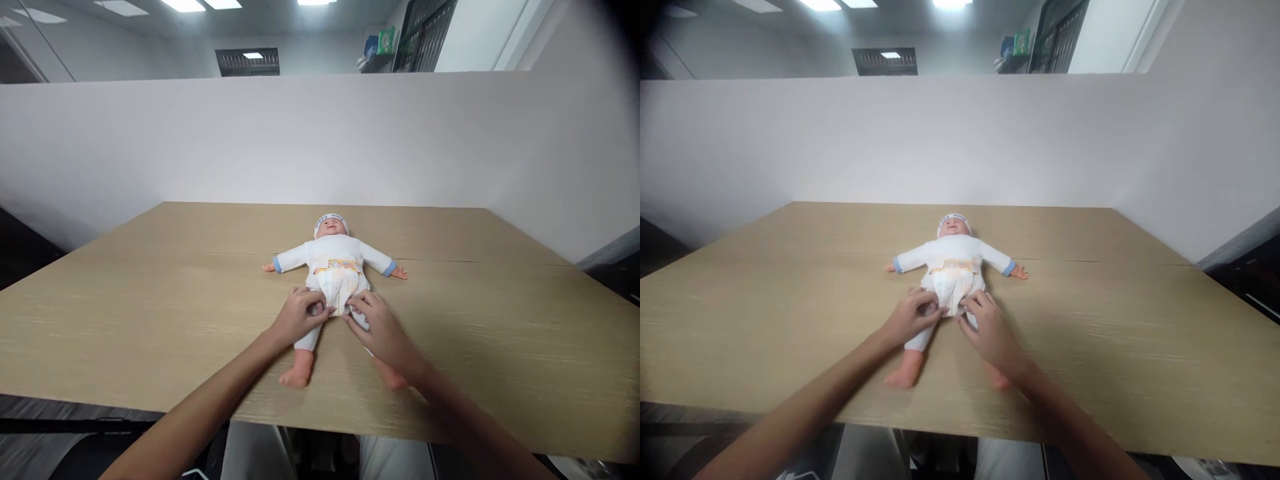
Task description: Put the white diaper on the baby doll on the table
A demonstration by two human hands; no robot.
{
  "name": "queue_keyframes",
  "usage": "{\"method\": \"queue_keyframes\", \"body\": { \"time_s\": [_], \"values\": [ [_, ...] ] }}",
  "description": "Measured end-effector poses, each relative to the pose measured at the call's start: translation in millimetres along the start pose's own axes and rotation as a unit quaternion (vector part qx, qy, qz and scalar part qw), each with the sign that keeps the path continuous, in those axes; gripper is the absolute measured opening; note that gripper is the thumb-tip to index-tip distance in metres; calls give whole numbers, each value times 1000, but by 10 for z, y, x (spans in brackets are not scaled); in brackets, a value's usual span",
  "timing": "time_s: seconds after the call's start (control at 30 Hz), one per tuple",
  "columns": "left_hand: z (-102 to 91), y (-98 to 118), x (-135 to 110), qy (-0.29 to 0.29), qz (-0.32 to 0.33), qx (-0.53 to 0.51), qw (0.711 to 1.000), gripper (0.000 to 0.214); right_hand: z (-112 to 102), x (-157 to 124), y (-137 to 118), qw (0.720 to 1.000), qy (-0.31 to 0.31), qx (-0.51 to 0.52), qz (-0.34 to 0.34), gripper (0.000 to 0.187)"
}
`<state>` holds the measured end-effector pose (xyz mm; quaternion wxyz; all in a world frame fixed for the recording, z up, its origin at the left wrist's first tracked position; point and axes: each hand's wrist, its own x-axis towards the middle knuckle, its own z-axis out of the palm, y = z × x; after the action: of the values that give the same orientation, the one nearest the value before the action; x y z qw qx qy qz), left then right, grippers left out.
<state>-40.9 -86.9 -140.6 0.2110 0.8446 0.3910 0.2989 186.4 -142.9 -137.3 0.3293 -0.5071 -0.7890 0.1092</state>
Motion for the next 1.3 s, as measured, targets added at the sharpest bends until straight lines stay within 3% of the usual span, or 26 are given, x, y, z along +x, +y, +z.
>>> {"method": "queue_keyframes", "body": {
  "time_s": [0.23,0.4,0.5,0.63,0.73,0.87,0.97,1.07,1.2,1.3],
  "values": [
    [0,11,-25,30,23,-22,999,21,42,-85,-38,999,0,26,42,20],
    [0,8,-5,18,24,-34,999,17,67,-123,-58,997,-3,56,58,26],
    [-1,25,12,1,19,-42,999,14,59,-96,-77,995,-6,71,63,21],
    [35,12,16,31,-39,-90,995,17,58,-45,-76,991,16,76,109,11],
    [100,-37,7,55,-84,-195,976,28,63,-25,-24,981,51,112,152,22],
    [189,-78,-5,95,-138,-340,925,47,30,-13,74,963,67,170,197,30],
    [202,-63,-26,122,-186,-385,896,59,-21,-6,93,958,67,174,217,28],
    [152,-33,-60,112,-208,-343,909,56,-57,-2,59,961,68,155,220,24],
    [68,-2,-89,49,-176,-246,952,34,-46,-9,20,969,59,124,207,22],
    [54,8,-79,13,-160,-226,961,32,-18,-13,17,975,60,88,192,18]
  ]
}}
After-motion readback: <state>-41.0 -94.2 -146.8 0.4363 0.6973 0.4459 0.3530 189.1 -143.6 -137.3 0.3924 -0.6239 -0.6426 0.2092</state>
